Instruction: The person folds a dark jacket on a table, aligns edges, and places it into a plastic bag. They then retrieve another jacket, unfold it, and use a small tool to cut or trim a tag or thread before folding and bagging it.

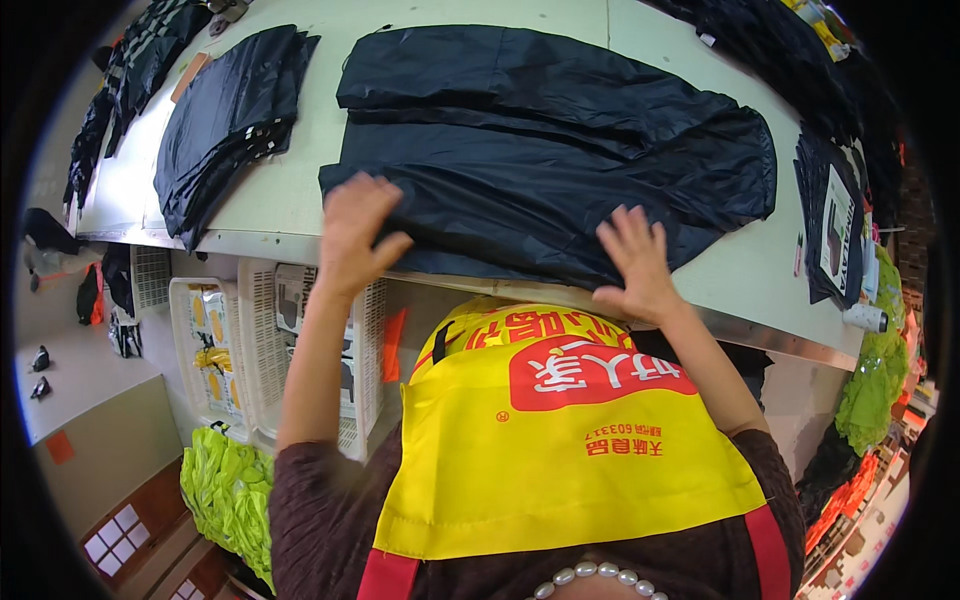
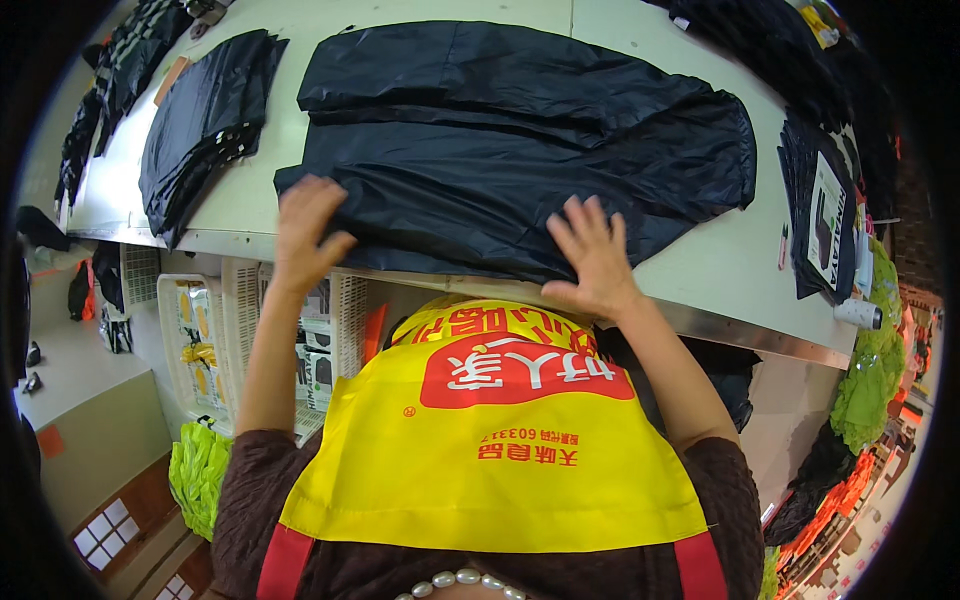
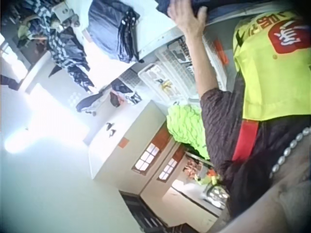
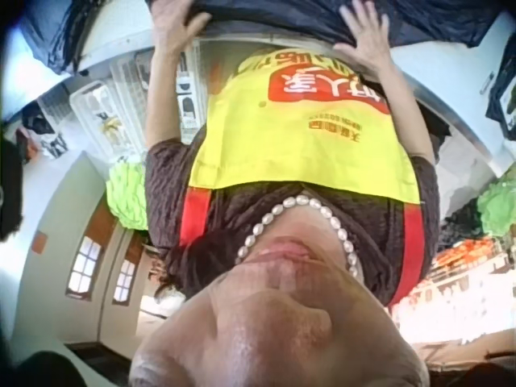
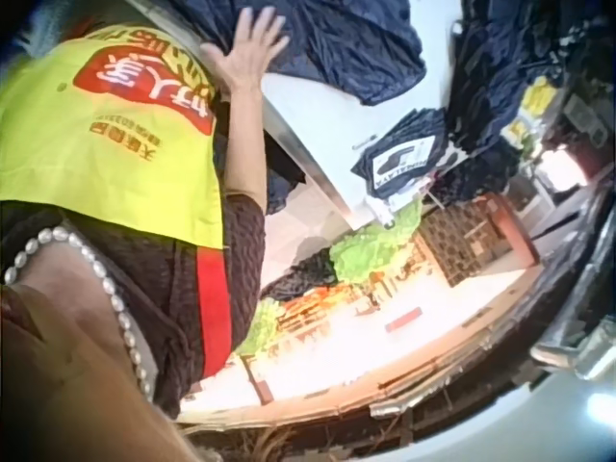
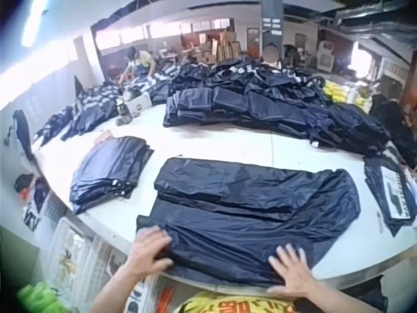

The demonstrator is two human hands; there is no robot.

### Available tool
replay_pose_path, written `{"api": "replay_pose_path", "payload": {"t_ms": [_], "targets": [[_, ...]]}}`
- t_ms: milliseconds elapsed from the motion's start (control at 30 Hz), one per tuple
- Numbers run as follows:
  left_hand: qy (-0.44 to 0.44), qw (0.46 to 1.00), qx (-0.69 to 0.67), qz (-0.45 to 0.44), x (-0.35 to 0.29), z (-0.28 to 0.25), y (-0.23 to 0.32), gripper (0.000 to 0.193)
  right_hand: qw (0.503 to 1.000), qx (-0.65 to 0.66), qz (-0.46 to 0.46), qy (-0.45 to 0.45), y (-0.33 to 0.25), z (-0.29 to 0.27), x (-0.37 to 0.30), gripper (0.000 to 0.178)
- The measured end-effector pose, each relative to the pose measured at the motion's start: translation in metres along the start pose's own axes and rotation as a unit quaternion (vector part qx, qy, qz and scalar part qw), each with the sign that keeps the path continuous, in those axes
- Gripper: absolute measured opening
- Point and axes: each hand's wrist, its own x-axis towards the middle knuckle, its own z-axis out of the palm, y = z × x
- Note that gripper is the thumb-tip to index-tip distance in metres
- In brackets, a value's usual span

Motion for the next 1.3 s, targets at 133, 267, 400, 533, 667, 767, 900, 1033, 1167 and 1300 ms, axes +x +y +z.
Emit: {"api": "replay_pose_path", "payload": {"t_ms": [133, 267, 400, 533, 667, 767, 900, 1033, 1167, 1300], "targets": [[-0.204, 0.977, 0.042, -0.052, -0.055, 0.026, -0.006, 0.076, 0.993, 0.006, -0.044, -0.111, 0.009, 0.006, -0.015, 0.089], [-0.091, 0.990, 0.106, -0.032, -0.094, 0.018, -0.027, 0.057, 0.995, 0.031, -0.085, -0.043, 0.038, -0.013, -0.046, 0.073], [-0.092, 0.992, 0.066, -0.058, -0.096, 0.017, -0.036, 0.048, 0.997, 0.005, -0.069, 0.039, 0.067, -0.006, -0.050, 0.041], [-0.153, 0.983, 0.038, -0.095, -0.077, 0.002, -0.036, 0.036, 0.996, 0.093, -0.008, 0.001, 0.078, -0.014, -0.046, 0.023], [-0.225, 0.929, -0.123, -0.268, -0.044, -0.047, -0.027, 0.031, 0.964, 0.207, 0.131, -0.105, 0.078, -0.093, -0.032, 0.024], [-0.201, 0.878, -0.286, -0.326, 0.005, -0.059, -0.056, 0.034, 0.951, 0.262, 0.162, 0.005, 0.097, -0.110, -0.005, 0.027], [-0.145, 0.918, -0.233, -0.287, 0.074, -0.025, -0.101, 0.040, 0.966, 0.127, 0.151, 0.167, 0.147, -0.050, 0.044, 0.026], [-0.069, 0.956, -0.120, -0.258, 0.062, 0.077, -0.146, 0.042, 0.958, -0.058, 0.221, 0.176, 0.149, -0.002, 0.069, 0.028], [-0.013, 0.965, -0.002, -0.261, 0.066, 0.090, -0.129, 0.031, 0.955, 0.009, 0.286, 0.081, 0.150, -0.016, 0.071, 0.029], [0.046, 0.963, 0.086, -0.250, 0.101, 0.067, -0.102, 0.023, 0.929, -0.127, 0.336, 0.091, 0.130, -0.033, 0.081, 0.027]]}}
